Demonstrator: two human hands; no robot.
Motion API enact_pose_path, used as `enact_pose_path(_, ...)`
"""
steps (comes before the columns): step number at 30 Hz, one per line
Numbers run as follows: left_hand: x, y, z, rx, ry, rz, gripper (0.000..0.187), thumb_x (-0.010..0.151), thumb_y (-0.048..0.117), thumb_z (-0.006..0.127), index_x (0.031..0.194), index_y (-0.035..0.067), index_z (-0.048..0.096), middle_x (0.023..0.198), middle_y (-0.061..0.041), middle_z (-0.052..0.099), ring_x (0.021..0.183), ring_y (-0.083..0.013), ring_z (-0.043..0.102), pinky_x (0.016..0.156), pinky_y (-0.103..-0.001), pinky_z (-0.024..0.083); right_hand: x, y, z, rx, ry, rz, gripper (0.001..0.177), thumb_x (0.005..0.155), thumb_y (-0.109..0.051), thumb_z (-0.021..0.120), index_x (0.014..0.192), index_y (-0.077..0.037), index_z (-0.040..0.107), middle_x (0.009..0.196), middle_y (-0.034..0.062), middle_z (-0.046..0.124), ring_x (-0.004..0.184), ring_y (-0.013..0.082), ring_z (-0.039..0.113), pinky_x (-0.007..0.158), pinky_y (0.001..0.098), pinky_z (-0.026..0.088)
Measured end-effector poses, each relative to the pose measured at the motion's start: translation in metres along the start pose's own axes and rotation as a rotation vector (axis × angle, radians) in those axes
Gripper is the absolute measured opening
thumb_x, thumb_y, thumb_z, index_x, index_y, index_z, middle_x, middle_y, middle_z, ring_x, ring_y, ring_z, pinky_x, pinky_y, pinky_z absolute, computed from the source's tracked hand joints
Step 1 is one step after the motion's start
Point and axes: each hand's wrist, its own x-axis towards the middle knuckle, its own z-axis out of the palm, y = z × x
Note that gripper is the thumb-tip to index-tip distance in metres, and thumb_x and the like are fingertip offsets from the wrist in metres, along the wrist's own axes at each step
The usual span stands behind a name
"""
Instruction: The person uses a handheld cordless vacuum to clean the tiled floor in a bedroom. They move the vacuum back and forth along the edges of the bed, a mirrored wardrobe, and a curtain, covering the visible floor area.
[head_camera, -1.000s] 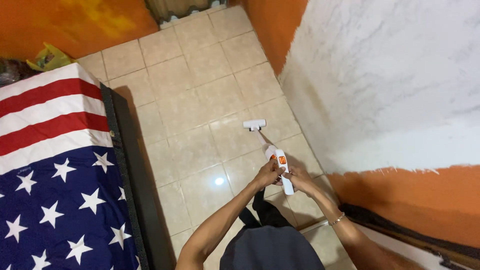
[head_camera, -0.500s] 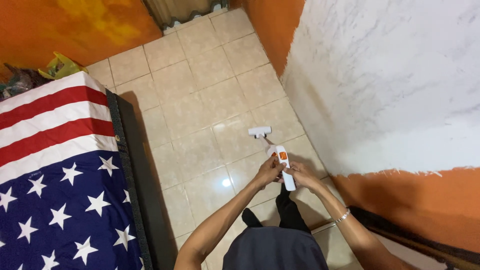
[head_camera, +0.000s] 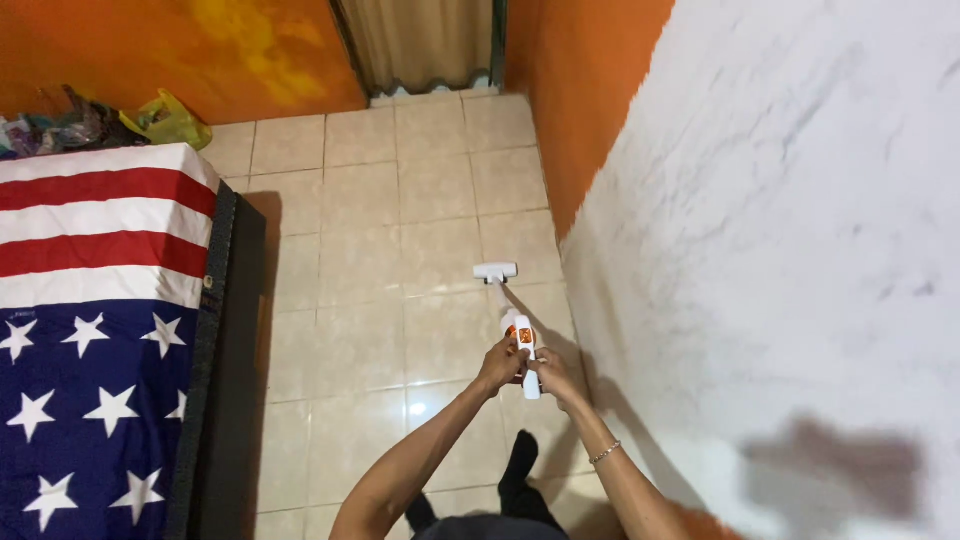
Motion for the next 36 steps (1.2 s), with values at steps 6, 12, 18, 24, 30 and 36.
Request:
enact_pose_path(6, 0.071, 0.009, 0.031, 0.005, 0.087, 0.025, 0.039, 0.093, 0.018, 0.069, 0.131, 0.008, 0.062, 0.108, -0.03, 0.066, 0.09, -0.0374, 0.074, 0.071, -0.044, 0.067, 0.033, -0.052, -0.027, -0.22, 0.039, -0.083, 0.033, 0.09, -0.024, 0.063, 0.117, -0.007, 0.07, 0.074, 0.0112, 0.061, 0.066, 0.0224, 0.063, 0.05, 0.0334, 0.053)
enact_pose_path(12, 0.091, 0.003, 0.044, -0.021, 0.093, 0.014, 0.042, 0.094, 0.017, 0.066, 0.134, 0.01, 0.058, 0.106, -0.028, 0.066, 0.089, -0.0361, 0.074, 0.072, -0.045, 0.067, 0.073, -0.039, -0.036, -0.288, 0.082, -0.104, 0.031, 0.087, -0.023, 0.062, 0.114, -0.009, 0.072, 0.069, 0.0104, 0.063, 0.065, 0.0216, 0.063, 0.05, 0.0323, 0.052)
enact_pose_path(18, 0.037, 0.02, 0.049, -0.017, 0.012, 0.022, 0.044, 0.097, 0.017, 0.064, 0.139, 0.01, 0.054, 0.11, -0.03, 0.066, 0.09, -0.0354, 0.074, 0.072, -0.043, 0.067, 0.067, 0.001, -0.051, -0.292, 0.076, -0.114, 0.031, 0.09, -0.021, 0.066, 0.115, -0.004, 0.072, 0.075, 0.0138, 0.064, 0.068, 0.0243, 0.064, 0.051, 0.0327, 0.054)
enact_pose_path(24, -0.008, -0.009, 0.049, -0.012, -0.126, 0.015, 0.049, 0.097, 0.015, 0.066, 0.142, 0.009, 0.048, 0.109, -0.03, 0.066, 0.087, -0.0358, 0.074, 0.071, -0.045, 0.068, -0.03, 0.004, -0.052, -0.21, 0.082, -0.087, 0.035, 0.09, -0.024, 0.069, 0.117, -0.002, 0.07, 0.08, 0.0175, 0.067, 0.07, 0.0251, 0.065, 0.054, 0.0352, 0.057)
enact_pose_path(30, -0.057, -0.063, 0.056, -0.059, -0.325, 0.015, 0.047, 0.098, 0.018, 0.067, 0.139, 0.01, 0.047, 0.105, -0.024, 0.064, 0.086, -0.0325, 0.073, 0.072, -0.045, 0.067, -0.118, 0.035, -0.066, -0.332, 0.079, -0.046, 0.037, 0.089, -0.032, 0.069, 0.112, -0.002, 0.07, 0.089, 0.0247, 0.073, 0.08, 0.0355, 0.072, 0.059, 0.0437, 0.061)
enact_pose_path(36, -0.122, -0.073, 0.066, -0.063, -0.468, -0.025, 0.052, 0.097, 0.019, 0.071, 0.141, 0.009, 0.044, 0.108, -0.024, 0.062, 0.088, -0.0324, 0.072, 0.073, -0.048, 0.067, -0.215, 0.024, -0.058, -0.288, 0.11, 0.065, 0.041, 0.086, -0.036, 0.071, 0.112, -0.003, 0.07, 0.092, 0.024, 0.073, 0.082, 0.0339, 0.073, 0.065, 0.0456, 0.063)
